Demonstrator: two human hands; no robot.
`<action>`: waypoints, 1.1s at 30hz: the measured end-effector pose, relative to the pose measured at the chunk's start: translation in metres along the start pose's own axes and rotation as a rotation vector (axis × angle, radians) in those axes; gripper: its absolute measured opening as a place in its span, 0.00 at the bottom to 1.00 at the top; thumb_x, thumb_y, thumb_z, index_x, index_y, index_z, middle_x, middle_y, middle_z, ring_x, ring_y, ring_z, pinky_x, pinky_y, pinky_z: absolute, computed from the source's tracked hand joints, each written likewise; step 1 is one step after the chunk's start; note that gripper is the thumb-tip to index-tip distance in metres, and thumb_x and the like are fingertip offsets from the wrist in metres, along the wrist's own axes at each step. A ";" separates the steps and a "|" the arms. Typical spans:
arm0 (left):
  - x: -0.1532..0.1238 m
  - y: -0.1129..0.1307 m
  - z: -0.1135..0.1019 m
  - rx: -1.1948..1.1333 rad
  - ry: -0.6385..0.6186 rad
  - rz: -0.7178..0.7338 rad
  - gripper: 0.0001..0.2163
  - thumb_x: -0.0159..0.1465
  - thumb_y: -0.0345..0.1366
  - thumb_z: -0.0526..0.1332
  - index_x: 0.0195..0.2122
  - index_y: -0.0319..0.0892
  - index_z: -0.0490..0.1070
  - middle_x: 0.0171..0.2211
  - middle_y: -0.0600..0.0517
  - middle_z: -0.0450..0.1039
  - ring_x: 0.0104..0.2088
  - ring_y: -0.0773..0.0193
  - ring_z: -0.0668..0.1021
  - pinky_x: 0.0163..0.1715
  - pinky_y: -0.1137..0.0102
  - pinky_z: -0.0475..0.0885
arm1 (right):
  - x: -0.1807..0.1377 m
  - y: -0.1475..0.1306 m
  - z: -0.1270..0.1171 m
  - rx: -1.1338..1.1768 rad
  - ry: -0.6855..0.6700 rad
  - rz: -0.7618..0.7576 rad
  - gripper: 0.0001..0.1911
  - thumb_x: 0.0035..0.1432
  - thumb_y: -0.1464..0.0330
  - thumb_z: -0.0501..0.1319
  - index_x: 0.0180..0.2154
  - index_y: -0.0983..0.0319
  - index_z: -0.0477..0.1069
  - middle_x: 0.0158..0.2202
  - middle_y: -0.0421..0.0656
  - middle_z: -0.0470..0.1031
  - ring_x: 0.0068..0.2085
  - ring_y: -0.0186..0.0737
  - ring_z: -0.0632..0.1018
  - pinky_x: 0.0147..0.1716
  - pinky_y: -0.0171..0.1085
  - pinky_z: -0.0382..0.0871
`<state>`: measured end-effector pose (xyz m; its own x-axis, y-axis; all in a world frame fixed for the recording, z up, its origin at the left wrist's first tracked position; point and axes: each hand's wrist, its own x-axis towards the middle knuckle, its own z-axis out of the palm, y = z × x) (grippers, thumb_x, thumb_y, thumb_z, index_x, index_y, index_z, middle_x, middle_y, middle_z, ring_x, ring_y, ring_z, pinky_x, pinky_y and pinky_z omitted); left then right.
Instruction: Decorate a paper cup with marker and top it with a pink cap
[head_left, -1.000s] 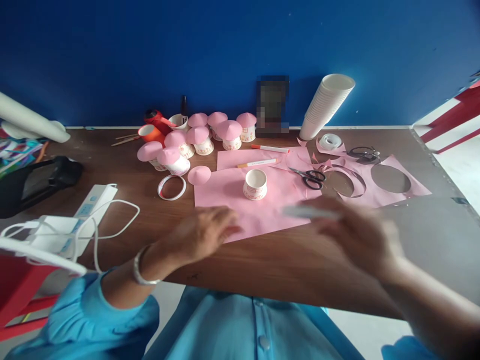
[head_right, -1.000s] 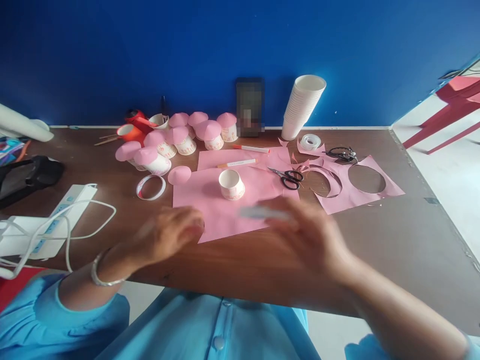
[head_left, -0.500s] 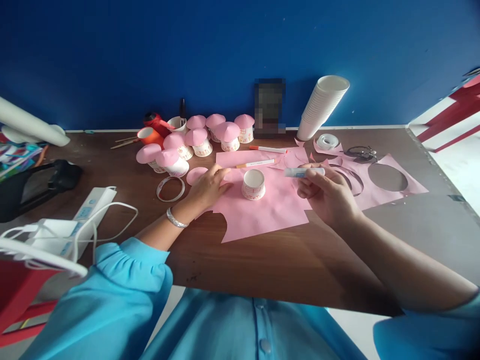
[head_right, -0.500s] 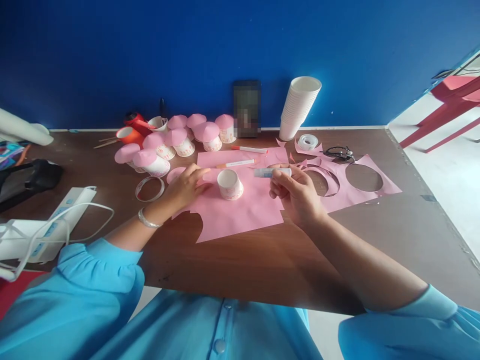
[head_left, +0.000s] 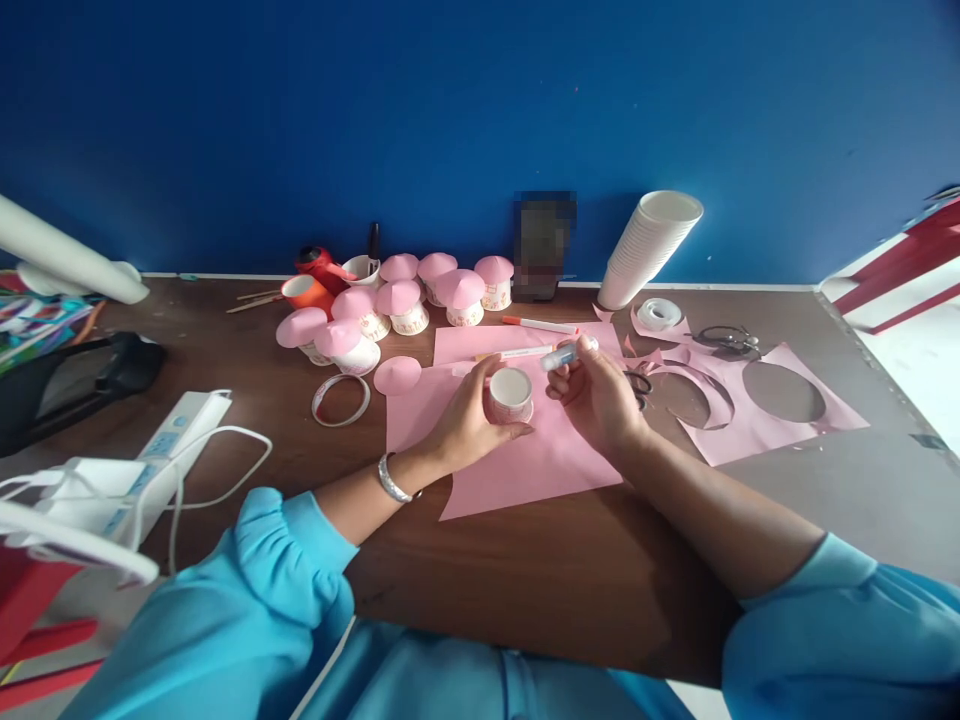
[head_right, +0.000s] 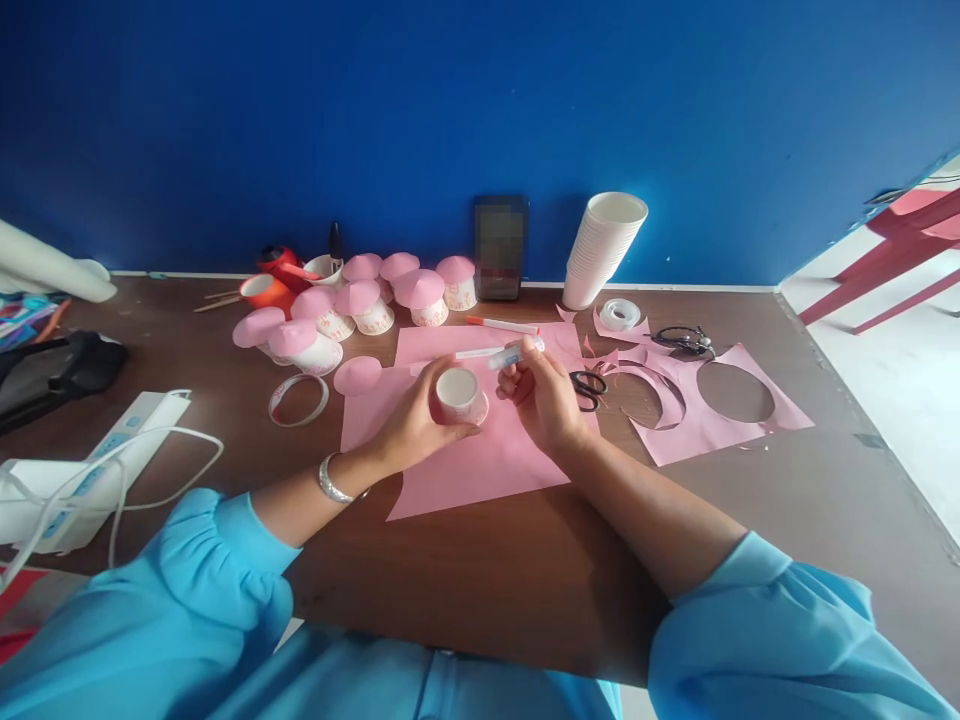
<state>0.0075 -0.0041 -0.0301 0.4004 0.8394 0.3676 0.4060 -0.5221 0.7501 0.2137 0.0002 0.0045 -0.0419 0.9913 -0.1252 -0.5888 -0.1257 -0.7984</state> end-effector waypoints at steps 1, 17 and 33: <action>0.003 -0.001 0.002 -0.007 -0.007 -0.011 0.42 0.55 0.48 0.79 0.66 0.45 0.60 0.65 0.36 0.71 0.64 0.41 0.77 0.61 0.46 0.76 | 0.000 0.002 0.000 -0.005 0.004 0.010 0.26 0.49 0.49 0.78 0.31 0.58 0.69 0.24 0.33 0.65 0.25 0.30 0.65 0.25 0.32 0.64; 0.004 0.019 -0.003 -0.012 -0.156 -0.009 0.16 0.63 0.37 0.68 0.47 0.46 0.64 0.45 0.49 0.77 0.45 0.53 0.81 0.42 0.59 0.77 | -0.052 -0.017 0.006 -0.708 -0.076 -0.377 0.13 0.63 0.54 0.71 0.41 0.56 0.79 0.34 0.41 0.79 0.31 0.39 0.77 0.33 0.41 0.72; 0.006 0.017 0.001 0.007 -0.208 -0.126 0.26 0.58 0.38 0.76 0.54 0.46 0.66 0.52 0.46 0.76 0.53 0.46 0.80 0.50 0.54 0.77 | -0.032 -0.010 0.007 -0.299 -0.069 -0.001 0.22 0.51 0.49 0.77 0.38 0.57 0.76 0.24 0.35 0.69 0.22 0.33 0.68 0.20 0.36 0.62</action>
<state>0.0179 -0.0081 -0.0158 0.5062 0.8493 0.1497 0.4686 -0.4166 0.7790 0.2159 -0.0303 0.0208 -0.1024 0.9905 -0.0919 -0.3259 -0.1207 -0.9377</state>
